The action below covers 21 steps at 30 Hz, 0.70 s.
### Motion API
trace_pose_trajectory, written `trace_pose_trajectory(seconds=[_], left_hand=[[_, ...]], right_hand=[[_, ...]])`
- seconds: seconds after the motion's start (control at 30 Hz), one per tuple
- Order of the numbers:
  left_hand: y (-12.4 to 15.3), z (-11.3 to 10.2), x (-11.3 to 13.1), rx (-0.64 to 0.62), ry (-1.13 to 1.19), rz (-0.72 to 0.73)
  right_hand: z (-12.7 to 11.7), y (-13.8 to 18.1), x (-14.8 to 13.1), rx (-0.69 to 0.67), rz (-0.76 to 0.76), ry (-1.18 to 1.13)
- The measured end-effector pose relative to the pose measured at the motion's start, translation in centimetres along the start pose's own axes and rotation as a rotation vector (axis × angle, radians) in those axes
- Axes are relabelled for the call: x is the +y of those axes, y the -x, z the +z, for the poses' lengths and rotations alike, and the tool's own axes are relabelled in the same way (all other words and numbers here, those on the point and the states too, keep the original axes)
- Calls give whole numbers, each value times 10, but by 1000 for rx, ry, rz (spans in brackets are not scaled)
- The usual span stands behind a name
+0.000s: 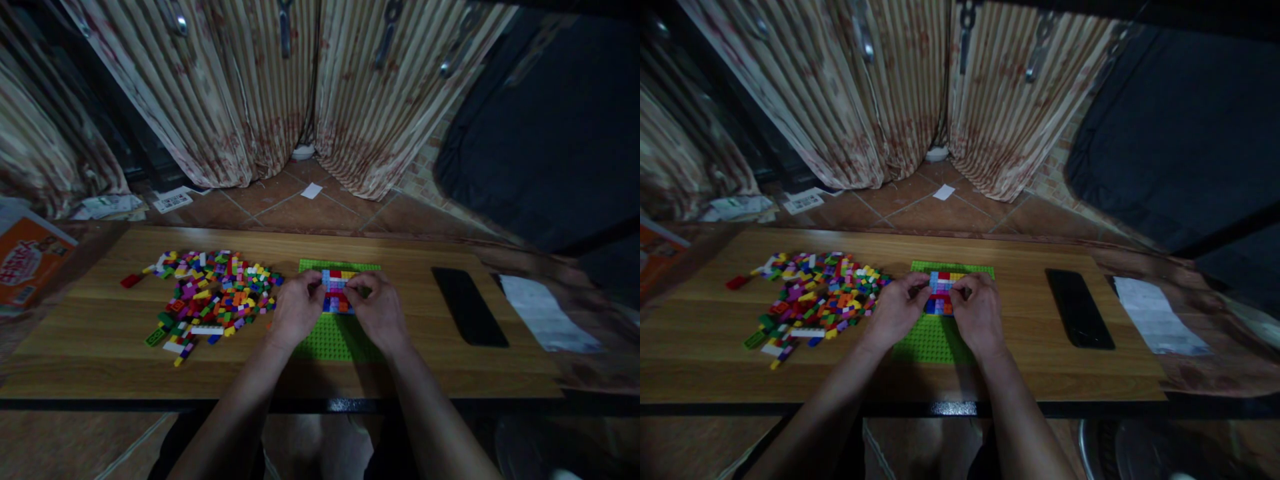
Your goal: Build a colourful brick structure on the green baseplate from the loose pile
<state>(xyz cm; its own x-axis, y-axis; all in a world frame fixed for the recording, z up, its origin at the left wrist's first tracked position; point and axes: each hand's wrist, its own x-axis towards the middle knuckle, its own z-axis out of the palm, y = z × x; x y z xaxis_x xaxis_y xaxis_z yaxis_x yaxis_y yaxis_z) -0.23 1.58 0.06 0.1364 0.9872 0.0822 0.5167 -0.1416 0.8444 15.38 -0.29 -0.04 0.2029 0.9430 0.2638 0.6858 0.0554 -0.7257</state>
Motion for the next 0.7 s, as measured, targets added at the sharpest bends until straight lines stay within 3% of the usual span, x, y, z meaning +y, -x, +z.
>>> trace_pose_trajectory(seconds=[0.33,0.7], left_hand=[[0,7,4,49,-126,-85],[-5,11,12,67,-82,-200]], right_hand=[[1,-1,1,-3,16,-29],[5,-3,2,-13,102,-106]])
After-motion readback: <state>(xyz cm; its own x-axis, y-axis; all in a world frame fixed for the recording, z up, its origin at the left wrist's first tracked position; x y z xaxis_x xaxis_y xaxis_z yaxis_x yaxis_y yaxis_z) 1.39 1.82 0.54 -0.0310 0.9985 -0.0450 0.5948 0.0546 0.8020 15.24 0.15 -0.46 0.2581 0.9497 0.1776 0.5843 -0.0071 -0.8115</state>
